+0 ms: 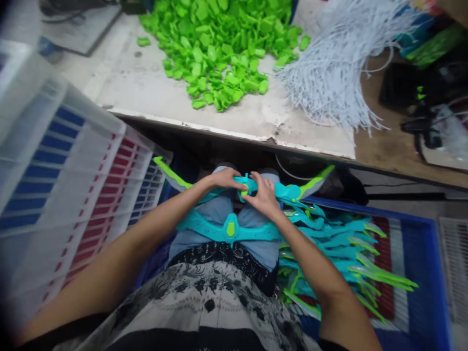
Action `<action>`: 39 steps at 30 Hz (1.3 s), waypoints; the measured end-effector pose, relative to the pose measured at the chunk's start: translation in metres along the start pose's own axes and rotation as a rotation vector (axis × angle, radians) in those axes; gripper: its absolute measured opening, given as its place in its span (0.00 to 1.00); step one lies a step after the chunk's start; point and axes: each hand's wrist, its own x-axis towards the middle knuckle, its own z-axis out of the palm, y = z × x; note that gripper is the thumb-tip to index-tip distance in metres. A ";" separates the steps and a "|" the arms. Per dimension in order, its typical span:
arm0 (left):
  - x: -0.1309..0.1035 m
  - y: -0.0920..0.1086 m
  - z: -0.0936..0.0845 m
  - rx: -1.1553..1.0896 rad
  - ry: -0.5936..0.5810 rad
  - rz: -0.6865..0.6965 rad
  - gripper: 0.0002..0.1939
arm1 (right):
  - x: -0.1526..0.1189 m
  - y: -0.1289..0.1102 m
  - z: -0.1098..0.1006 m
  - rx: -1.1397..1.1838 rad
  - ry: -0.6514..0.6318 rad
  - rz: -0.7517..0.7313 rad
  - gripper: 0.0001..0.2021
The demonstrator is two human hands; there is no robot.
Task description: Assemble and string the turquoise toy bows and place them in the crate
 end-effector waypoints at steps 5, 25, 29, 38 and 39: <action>-0.005 0.000 0.005 0.013 0.080 0.041 0.24 | 0.014 0.001 -0.004 -0.175 -0.151 0.010 0.38; -0.069 0.008 0.042 0.751 0.399 0.217 0.22 | -0.026 -0.034 -0.001 -0.334 0.053 -0.233 0.19; -0.081 -0.012 0.055 0.886 0.434 0.243 0.26 | -0.006 -0.016 -0.047 -0.260 0.194 -0.194 0.12; -0.082 -0.018 0.055 0.948 0.524 0.144 0.24 | 0.088 0.118 -0.202 -0.397 0.562 0.424 0.18; -0.081 -0.019 0.053 0.935 0.518 0.151 0.24 | 0.092 0.120 -0.209 -0.386 0.522 0.421 0.17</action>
